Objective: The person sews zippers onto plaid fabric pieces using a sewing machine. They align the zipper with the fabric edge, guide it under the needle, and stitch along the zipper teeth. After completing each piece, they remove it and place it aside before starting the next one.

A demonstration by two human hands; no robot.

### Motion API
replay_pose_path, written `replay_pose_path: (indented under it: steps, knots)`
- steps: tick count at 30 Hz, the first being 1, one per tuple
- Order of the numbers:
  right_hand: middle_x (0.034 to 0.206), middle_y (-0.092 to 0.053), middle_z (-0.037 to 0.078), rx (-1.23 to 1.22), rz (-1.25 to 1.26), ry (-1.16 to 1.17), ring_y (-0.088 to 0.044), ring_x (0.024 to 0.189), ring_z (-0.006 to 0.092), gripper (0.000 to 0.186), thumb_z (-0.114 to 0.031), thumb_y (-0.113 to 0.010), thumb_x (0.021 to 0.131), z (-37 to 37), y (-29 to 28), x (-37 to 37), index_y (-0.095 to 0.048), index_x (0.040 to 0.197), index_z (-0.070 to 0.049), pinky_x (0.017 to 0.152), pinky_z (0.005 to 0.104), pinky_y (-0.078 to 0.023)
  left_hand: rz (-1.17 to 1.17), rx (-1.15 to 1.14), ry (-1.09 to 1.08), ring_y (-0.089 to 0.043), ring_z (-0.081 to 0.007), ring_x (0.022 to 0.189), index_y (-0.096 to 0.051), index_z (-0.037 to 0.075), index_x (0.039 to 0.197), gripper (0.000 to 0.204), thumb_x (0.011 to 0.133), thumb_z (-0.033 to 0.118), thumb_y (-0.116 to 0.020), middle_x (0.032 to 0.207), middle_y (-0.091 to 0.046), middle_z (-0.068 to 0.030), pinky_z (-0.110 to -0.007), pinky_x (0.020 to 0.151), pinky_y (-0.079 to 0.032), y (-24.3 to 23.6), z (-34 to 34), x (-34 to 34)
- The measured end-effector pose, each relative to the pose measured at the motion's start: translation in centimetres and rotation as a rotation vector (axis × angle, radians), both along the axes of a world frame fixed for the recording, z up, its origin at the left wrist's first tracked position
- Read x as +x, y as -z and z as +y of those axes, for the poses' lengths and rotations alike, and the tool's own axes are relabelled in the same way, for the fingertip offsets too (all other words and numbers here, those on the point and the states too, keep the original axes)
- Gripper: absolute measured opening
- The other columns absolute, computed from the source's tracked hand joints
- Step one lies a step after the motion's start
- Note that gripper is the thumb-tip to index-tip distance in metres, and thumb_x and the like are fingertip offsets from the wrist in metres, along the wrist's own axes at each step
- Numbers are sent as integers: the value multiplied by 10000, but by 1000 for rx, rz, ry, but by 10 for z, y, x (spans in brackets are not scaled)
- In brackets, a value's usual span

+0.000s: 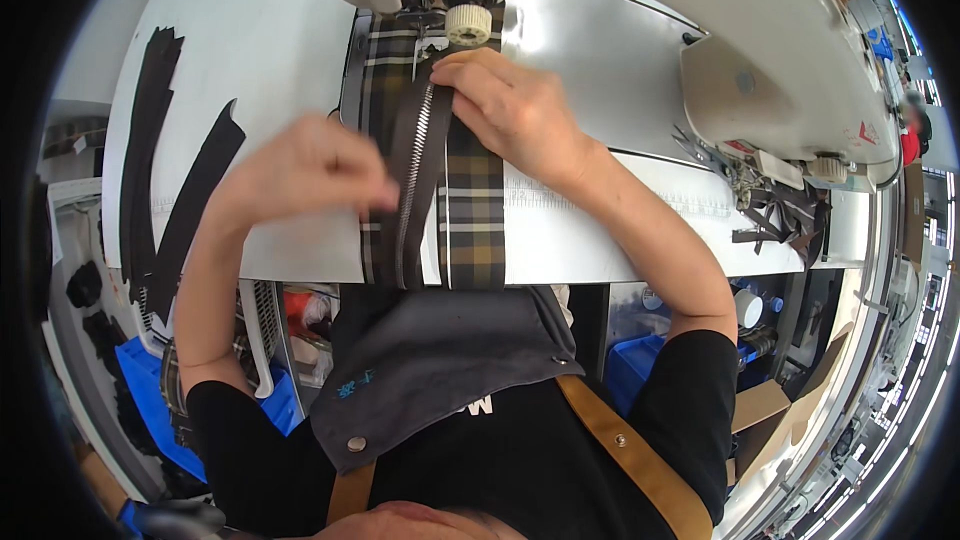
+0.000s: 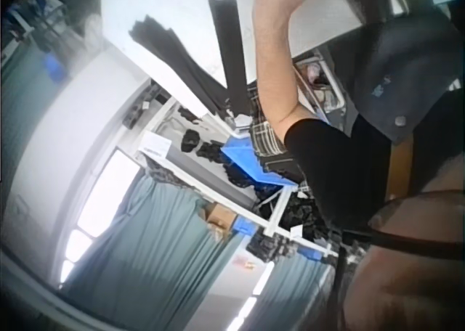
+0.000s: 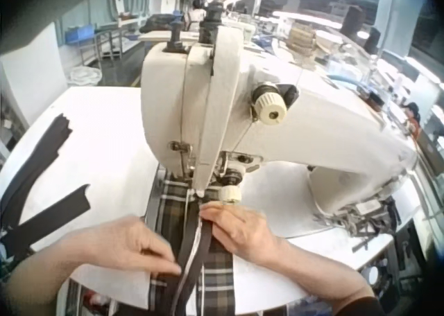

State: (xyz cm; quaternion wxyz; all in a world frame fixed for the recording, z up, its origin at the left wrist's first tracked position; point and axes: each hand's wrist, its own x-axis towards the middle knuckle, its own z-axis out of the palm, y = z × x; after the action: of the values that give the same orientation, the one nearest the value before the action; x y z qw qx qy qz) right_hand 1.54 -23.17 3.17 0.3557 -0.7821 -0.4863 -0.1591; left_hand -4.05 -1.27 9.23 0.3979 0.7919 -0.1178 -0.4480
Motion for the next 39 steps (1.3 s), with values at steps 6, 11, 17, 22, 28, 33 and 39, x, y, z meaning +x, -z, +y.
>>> replay_pose_path:
  steps: [6,11,17,22,28,33,39]
  knots:
    - [978,-650,98,-39,68,38,-650,812,267,194,50,-612,751,-1,12,0,-609,936,-9,681,312,-538,-1538,178,-95,-578,-189,1034,-673,60,1017,221,811,134,-645,1114,-640,-30,-392,901,-434,76,3,24]
    - [956,-662,72,-27,38,60,-649,782,250,184,35,-621,747,1,11,1,-617,921,-24,659,315,-536,-1493,214,-113,-574,-162,1047,-663,67,1037,237,811,138,-645,1160,-625,-9,-477,1009,-327,86,-2,18]
    - [1047,-644,103,-74,63,-13,-656,835,235,224,83,-601,747,8,15,6,-619,952,-7,674,281,-538,-1506,173,-163,-606,-163,959,-646,83,952,143,812,109,-633,1095,-625,5,-523,1005,-323,86,1,19]
    - [1050,-640,105,-133,87,3,-654,845,246,220,61,-613,748,7,19,6,-621,954,-12,677,284,-539,-1393,128,-275,-620,-159,917,-642,94,958,154,805,85,-623,1095,-615,16,-535,1036,-264,85,-5,19]
    - [1036,-651,80,-173,-101,50,-642,858,235,255,5,-654,717,11,16,8,-649,967,-41,691,308,-536,-1535,155,-192,-603,-94,937,-664,120,968,191,779,101,-648,1061,-646,44,-572,1036,-230,90,-1,20]
    - [946,-689,48,-161,-224,100,-624,716,201,183,-86,-663,716,12,21,12,-681,897,-61,596,305,-514,-1554,158,-195,-597,-81,942,-676,123,965,198,768,114,-663,1053,-651,57,-578,1035,-233,91,-2,20]
    - [958,-693,47,-174,-236,118,-630,682,197,168,-84,-660,716,11,22,13,-680,881,-58,579,297,-517,-1532,156,-204,-590,-76,952,-676,125,974,206,768,119,-666,1051,-652,60,-556,1048,-232,88,-4,20]
